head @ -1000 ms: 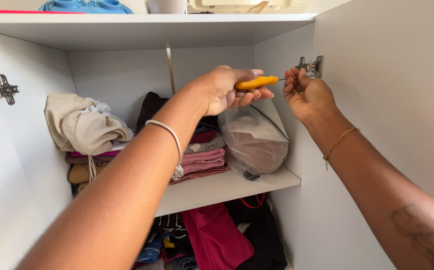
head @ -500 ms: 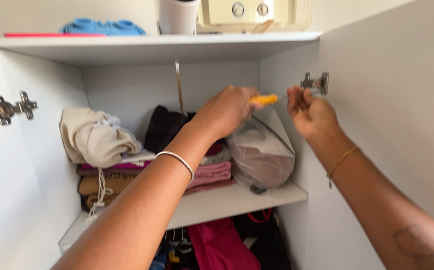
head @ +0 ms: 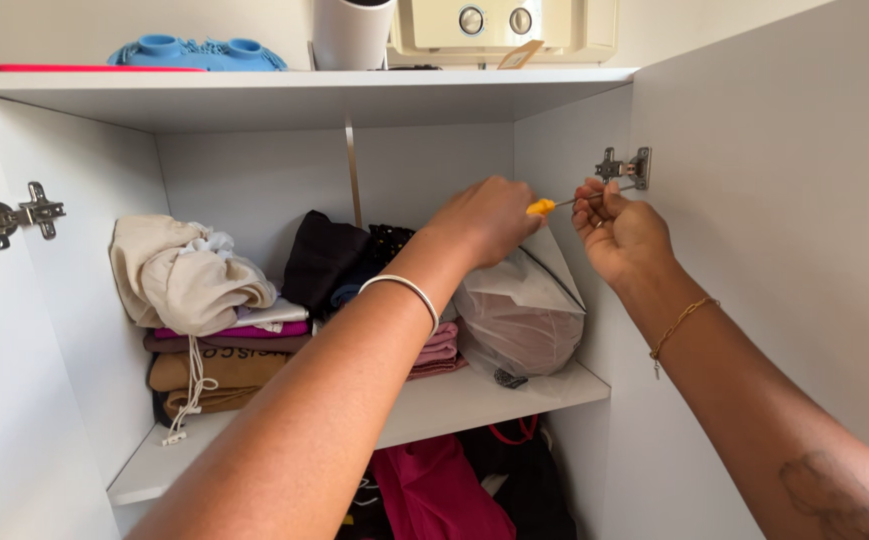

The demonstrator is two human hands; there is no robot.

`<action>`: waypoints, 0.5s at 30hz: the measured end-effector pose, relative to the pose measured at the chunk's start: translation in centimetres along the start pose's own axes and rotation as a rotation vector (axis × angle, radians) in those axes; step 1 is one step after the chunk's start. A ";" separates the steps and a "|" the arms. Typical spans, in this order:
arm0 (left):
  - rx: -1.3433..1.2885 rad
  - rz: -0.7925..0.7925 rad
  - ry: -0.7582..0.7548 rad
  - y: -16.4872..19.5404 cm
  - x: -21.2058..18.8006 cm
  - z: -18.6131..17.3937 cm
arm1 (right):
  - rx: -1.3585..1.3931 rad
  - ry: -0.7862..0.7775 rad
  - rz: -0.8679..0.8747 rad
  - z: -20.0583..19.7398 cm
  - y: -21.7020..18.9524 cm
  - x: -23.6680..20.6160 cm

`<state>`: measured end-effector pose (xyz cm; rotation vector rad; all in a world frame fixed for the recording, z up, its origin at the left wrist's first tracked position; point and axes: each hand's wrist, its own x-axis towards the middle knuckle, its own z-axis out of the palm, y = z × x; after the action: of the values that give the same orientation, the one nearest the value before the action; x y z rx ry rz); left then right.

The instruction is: The person uses a yellow-handled screwdriver to unscrew the hinge screws holding a wardrobe door to its cabinet, steadying the hinge with the other hand. They work on the upper hinge, then reposition and continue unscrewing the lower hinge, with the detached door hardware visible at the end.

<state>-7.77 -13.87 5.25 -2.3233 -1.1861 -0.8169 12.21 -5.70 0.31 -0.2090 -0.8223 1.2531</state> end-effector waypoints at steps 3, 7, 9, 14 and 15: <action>0.161 0.099 0.051 0.4 -0.7 -0.7 | 0.011 0.022 -0.014 0.3 0.1 -0.1; 0.243 0.172 0.117 0.7 -1.3 -1.0 | 0.018 0.021 -0.016 0.5 0.0 -0.5; 0.263 0.192 0.136 0.6 -1.3 -0.8 | 0.037 0.016 -0.015 0.5 0.0 -0.7; 0.381 0.232 0.171 0.1 -1.4 0.3 | 0.072 -0.010 -0.014 0.3 0.2 -0.6; 0.406 0.240 0.187 0.2 -1.6 0.4 | 0.073 -0.010 -0.014 0.3 0.2 -0.6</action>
<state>-8.18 -14.67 3.89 -1.9606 -0.8771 -0.6245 11.83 -6.23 0.11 -0.1377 -0.7837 1.2695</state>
